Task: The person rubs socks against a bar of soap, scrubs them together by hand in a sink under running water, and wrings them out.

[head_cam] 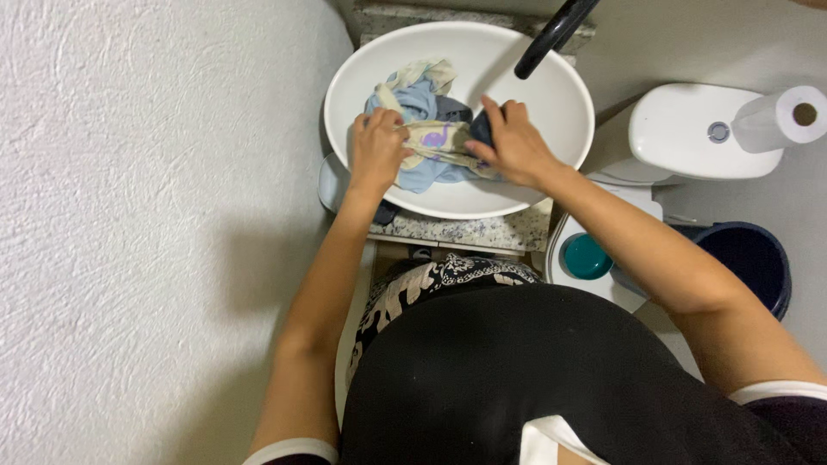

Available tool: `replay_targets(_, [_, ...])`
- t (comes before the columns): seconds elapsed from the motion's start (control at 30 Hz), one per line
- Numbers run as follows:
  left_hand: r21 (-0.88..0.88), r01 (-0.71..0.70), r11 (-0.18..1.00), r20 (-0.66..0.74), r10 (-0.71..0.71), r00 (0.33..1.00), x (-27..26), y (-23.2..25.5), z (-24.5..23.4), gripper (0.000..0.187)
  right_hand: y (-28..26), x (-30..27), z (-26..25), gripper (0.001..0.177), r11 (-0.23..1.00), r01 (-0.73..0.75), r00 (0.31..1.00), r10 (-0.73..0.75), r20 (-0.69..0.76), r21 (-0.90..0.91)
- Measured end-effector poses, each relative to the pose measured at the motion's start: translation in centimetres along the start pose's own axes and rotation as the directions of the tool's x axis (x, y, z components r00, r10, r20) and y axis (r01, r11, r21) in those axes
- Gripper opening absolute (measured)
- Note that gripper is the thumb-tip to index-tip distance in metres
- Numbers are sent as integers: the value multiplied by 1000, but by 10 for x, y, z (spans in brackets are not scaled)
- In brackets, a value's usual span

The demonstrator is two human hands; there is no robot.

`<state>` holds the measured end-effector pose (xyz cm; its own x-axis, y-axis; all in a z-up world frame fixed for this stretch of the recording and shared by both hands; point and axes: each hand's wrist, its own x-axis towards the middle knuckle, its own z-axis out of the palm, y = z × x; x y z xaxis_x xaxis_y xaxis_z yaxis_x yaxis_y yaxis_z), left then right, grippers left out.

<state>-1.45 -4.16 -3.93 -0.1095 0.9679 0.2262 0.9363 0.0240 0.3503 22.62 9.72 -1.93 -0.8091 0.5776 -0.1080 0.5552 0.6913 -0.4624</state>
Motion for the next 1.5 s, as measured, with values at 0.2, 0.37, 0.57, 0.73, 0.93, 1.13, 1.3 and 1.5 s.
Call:
replay_targets(0.2, [-128, 242, 962, 83, -233, 969, 11, 7, -2, 16, -27, 18, 24, 94, 963, 230, 971, -237, -34, -141])
replay_targets(0.37, [-368, 477, 798, 158, -452, 878, 15, 2, 4, 20, -31, 38, 70, 106, 833, 409, 887, -459, -52, -373])
replay_targets(0.57, [-409, 509, 758, 101, -516, 850, 9, -5, 6, 16, -5, 36, 83, 104, 781, 288, 953, -288, 89, -554])
replay_targets(0.73, [-348, 439, 829, 99, -433, 896, 6, 5, -22, 17, 12, 26, 49, 89, 906, 208, 970, -141, 199, -369])
replay_targets(0.93, [-245, 293, 924, 159, -260, 952, -6, 19, -29, 12, -28, 45, 9, 93, 949, 295, 949, -278, 150, -110])
replay_targets(1.13, [-142, 102, 985, 141, -82, 987, -23, 17, -28, 13, -37, 51, 54, 99, 667, 611, 782, -593, 192, -428])
replay_targets(1.3, [-163, 107, 981, 125, -87, 988, -28, 17, -35, 9, 3, 25, 55, 92, 722, 504, 862, -457, 221, -474])
replay_targets(1.5, [-102, 105, 989, 102, -95, 990, -21, 13, -24, 19, -6, 0, -11, 83, 884, 208, 948, -76, 309, -418])
